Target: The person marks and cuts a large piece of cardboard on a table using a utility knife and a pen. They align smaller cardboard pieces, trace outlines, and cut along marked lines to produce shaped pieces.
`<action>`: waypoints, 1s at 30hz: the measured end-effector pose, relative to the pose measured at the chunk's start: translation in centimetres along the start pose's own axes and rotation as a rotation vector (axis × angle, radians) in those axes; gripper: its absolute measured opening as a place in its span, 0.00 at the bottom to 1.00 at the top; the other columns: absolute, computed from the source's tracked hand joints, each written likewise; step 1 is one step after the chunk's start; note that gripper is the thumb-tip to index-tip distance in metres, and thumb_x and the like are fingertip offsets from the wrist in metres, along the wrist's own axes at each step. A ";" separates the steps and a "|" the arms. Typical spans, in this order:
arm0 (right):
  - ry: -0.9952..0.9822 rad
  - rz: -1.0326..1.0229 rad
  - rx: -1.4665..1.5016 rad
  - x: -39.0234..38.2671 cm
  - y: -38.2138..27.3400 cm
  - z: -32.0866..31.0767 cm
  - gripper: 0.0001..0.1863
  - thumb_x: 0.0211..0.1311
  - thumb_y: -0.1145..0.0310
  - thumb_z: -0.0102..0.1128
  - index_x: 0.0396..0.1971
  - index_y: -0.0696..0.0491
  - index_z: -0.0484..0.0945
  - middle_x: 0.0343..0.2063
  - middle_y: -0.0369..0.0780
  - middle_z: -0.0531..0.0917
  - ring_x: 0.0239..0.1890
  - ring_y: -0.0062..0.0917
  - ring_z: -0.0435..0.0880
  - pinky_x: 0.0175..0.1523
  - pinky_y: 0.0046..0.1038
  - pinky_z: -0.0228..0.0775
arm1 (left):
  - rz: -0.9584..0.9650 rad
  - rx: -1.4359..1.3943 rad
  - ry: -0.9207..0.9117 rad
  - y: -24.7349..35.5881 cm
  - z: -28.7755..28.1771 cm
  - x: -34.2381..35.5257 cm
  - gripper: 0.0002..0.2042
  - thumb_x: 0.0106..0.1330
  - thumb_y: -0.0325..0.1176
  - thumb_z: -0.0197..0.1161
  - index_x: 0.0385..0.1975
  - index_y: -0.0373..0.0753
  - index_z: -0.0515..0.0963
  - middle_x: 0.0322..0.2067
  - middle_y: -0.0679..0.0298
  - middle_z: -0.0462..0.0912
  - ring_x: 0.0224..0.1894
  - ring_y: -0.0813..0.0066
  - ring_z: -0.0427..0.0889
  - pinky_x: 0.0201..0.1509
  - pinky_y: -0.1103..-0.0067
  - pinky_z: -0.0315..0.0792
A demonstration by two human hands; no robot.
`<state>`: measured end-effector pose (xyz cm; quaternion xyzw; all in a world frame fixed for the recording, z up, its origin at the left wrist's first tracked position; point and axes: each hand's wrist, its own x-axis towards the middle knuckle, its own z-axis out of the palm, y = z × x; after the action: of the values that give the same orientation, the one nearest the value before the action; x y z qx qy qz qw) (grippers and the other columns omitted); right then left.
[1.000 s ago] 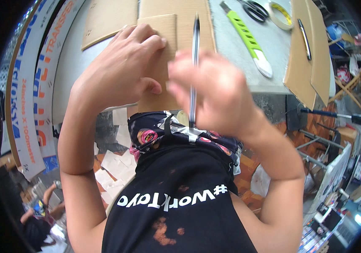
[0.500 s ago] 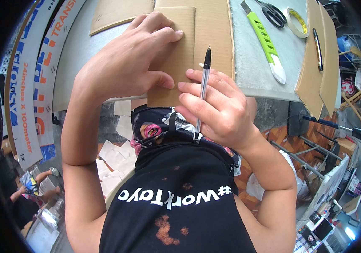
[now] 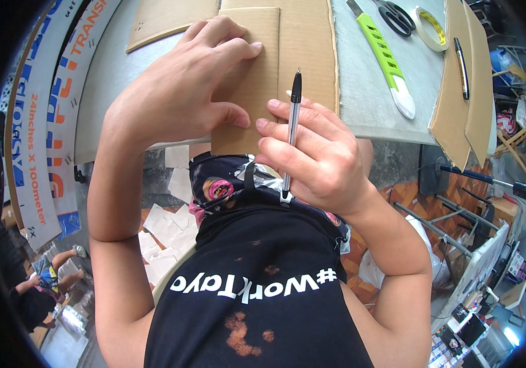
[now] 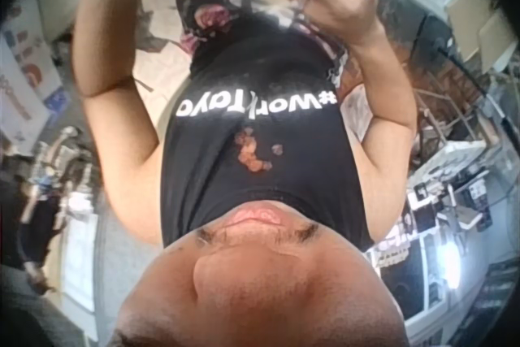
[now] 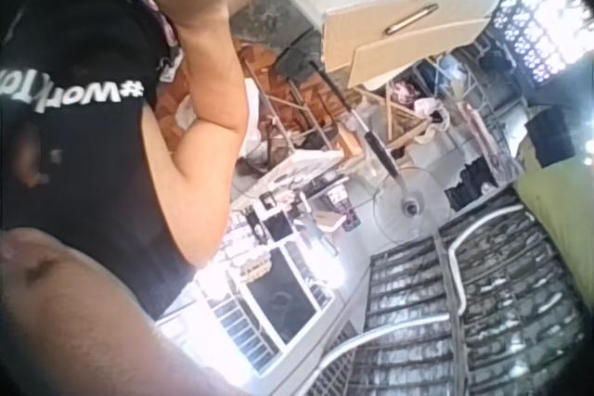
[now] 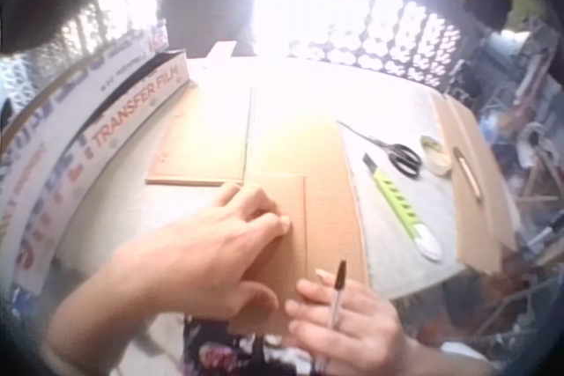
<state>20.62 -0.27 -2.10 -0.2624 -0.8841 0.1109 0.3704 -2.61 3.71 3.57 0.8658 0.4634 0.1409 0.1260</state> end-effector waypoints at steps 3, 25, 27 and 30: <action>0.003 0.013 0.001 0.0 -0.2 0.0 0.12 0.49 0.67 0.80 0.31 0.51 0.84 0.40 0.38 0.92 0.51 0.37 0.90 0.55 0.42 0.81 | 0.000 0.017 0.007 0.0 0.1 0.0 0.38 0.45 0.36 0.84 0.61 0.34 0.78 0.59 0.55 0.76 0.64 0.51 0.74 0.67 0.65 0.73; -0.017 0.062 0.026 0.1 -0.3 -0.4 0.10 0.49 0.72 0.78 0.30 0.51 0.84 0.40 0.38 0.92 0.51 0.36 0.91 0.58 0.41 0.80 | 0.011 -0.006 0.003 -0.3 -0.1 0.0 0.38 0.45 0.36 0.84 0.61 0.34 0.78 0.59 0.55 0.76 0.64 0.53 0.74 0.68 0.66 0.73; -0.021 0.066 0.032 0.2 -0.3 -0.5 0.10 0.49 0.74 0.78 0.31 0.51 0.84 0.40 0.38 0.92 0.51 0.36 0.91 0.58 0.41 0.80 | 0.016 0.003 0.005 -0.4 0.0 0.1 0.38 0.45 0.36 0.84 0.61 0.34 0.78 0.59 0.56 0.76 0.64 0.53 0.74 0.68 0.66 0.73; -0.016 0.056 0.029 -0.2 -0.1 -0.3 0.10 0.49 0.75 0.77 0.31 0.50 0.85 0.40 0.38 0.92 0.51 0.36 0.91 0.59 0.41 0.80 | 0.006 -0.015 0.011 -0.3 0.0 0.1 0.38 0.44 0.36 0.84 0.60 0.35 0.79 0.59 0.56 0.76 0.64 0.53 0.74 0.68 0.66 0.73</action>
<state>20.92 -0.47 -1.91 -0.2807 -0.8777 0.1362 0.3637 -2.79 3.95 3.49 0.8654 0.4605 0.1493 0.1295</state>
